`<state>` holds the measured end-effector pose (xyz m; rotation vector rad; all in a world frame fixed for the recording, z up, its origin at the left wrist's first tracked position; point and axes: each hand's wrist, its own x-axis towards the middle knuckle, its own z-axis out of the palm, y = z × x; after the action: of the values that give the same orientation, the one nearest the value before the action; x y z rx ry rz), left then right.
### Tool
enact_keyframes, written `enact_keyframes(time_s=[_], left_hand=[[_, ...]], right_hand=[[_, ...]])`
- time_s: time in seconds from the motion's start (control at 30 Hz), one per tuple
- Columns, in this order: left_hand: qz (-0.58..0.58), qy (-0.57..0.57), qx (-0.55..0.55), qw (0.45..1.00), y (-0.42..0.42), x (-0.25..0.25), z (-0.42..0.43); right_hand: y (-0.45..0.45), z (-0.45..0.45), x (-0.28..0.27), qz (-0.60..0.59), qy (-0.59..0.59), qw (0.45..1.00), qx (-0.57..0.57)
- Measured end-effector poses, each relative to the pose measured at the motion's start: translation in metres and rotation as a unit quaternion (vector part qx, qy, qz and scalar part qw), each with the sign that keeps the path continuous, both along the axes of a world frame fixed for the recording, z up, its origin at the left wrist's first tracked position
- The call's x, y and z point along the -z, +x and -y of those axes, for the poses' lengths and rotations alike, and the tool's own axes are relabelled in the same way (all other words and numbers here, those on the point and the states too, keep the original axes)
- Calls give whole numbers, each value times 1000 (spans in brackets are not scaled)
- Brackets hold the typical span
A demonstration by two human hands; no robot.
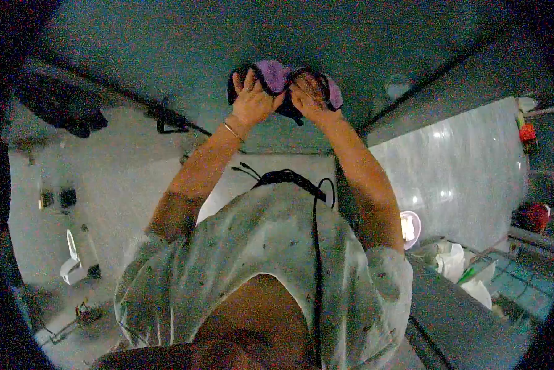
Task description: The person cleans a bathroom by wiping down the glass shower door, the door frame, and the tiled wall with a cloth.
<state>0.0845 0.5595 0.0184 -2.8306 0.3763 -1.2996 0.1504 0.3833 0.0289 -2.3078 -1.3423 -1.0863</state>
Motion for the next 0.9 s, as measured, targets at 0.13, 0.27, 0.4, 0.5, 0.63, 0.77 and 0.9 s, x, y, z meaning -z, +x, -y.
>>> enact_keyframes(time_s=[0.13,0.27,0.4,0.5,0.63,0.77,0.9], left_hand=[[86,68,27,994,19,-72,35],[159,55,63,984,29,-135,72],[180,67,109,975,49,-178,104],[180,60,109,976,49,-184,110],[174,97,120,973,48,-193,137],[131,128,114,976,52,-187,138],[104,138,132,976,48,-188,159]], right_hand=[[16,28,-33,21,44,996,74],[25,52,-80,69,167,978,101],[40,71,-96,120,212,960,140],[41,72,-110,100,311,942,76],[30,83,-102,75,300,941,138],[30,94,-88,74,283,940,176],[24,113,-85,23,283,931,229]])
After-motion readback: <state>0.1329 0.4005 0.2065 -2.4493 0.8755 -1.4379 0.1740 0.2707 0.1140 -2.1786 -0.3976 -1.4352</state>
